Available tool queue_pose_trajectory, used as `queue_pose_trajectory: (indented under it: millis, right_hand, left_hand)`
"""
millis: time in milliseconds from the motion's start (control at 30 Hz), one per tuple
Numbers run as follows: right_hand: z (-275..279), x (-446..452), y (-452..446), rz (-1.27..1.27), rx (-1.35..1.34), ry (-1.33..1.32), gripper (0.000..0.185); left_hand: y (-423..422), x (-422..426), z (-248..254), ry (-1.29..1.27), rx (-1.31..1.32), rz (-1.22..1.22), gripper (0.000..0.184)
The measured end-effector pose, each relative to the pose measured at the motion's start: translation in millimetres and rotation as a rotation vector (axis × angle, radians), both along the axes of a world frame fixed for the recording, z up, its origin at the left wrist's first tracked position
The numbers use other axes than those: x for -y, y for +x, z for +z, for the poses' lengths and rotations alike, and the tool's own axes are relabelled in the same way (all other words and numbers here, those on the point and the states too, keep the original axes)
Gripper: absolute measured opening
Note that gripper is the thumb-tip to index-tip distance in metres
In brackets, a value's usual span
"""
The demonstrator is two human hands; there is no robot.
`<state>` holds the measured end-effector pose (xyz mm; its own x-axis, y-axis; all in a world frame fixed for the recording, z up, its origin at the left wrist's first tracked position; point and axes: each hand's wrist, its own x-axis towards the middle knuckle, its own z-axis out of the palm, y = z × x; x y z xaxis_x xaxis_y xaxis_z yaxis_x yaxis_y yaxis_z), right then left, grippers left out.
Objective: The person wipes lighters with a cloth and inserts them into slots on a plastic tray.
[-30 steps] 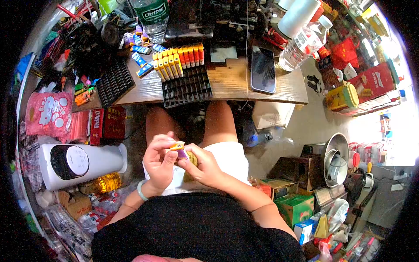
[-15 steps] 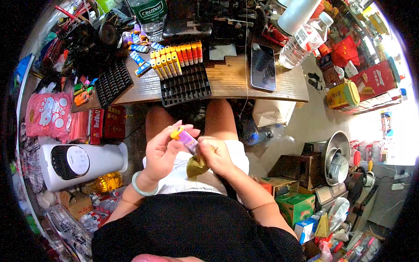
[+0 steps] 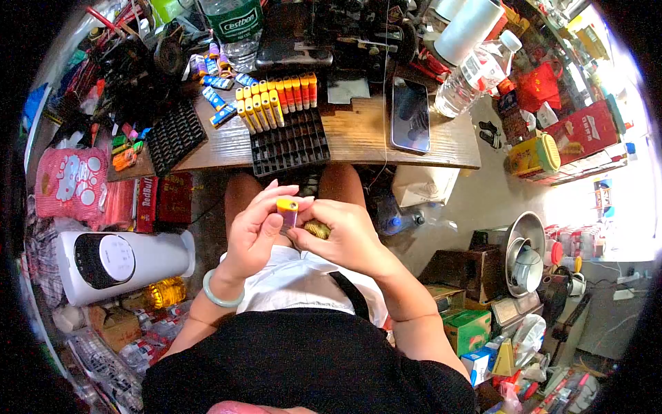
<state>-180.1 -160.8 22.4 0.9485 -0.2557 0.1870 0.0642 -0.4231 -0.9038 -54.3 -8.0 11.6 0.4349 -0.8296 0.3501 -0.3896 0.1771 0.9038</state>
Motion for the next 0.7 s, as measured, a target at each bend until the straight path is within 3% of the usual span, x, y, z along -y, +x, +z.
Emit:
queue_pose_trajectory:
  millis: [100, 133, 167, 200, 333, 367, 433, 700]
  right_hand:
    - [19.4, 2.2, 9.9, 0.014, -0.162, -0.018, 0.018]
    - [14.1, 5.2, 13.4, 0.017, -0.098, -0.076, 0.018]
    - [15.0, 7.9, 17.0, 0.012, -0.14, -0.06, 0.025]
    - [14.8, 9.5, 19.8, -0.003, -0.165, 0.013, 0.025]
    - [13.9, 21.9, 43.5, -0.243, -0.045, 0.138, 0.024]
    - [15.6, 25.8, 51.5, -0.338, -0.026, 0.147, 0.024]
    - [14.5, 32.9, 71.8, -0.491, 0.071, -0.009, 0.023]
    - [-1.6, 25.0, 112.7, -0.69, 0.052, -0.387, 0.02]
  left_hand:
    - [6.6, 1.9, 0.7, 0.01, -0.02, 0.016, 0.035]
    - [8.4, 3.3, -0.2, -0.009, -0.022, 0.043, 0.034]
    - [9.7, 4.1, -1.2, -0.028, -0.024, 0.07, 0.034]
    - [3.5, 6.0, -3.3, -0.06, -0.354, 0.081, 0.039]
    - [22.3, 6.7, -10.6, -0.042, 0.28, 0.368, 0.038]
    - [23.9, 7.7, -12.8, -0.045, 0.281, 0.369, 0.038]
    - [25.5, 9.8, -16.5, 0.136, 0.642, 0.531, 0.036]
    - [27.3, 12.8, -34.2, 0.158, 0.67, 0.541, 0.034]
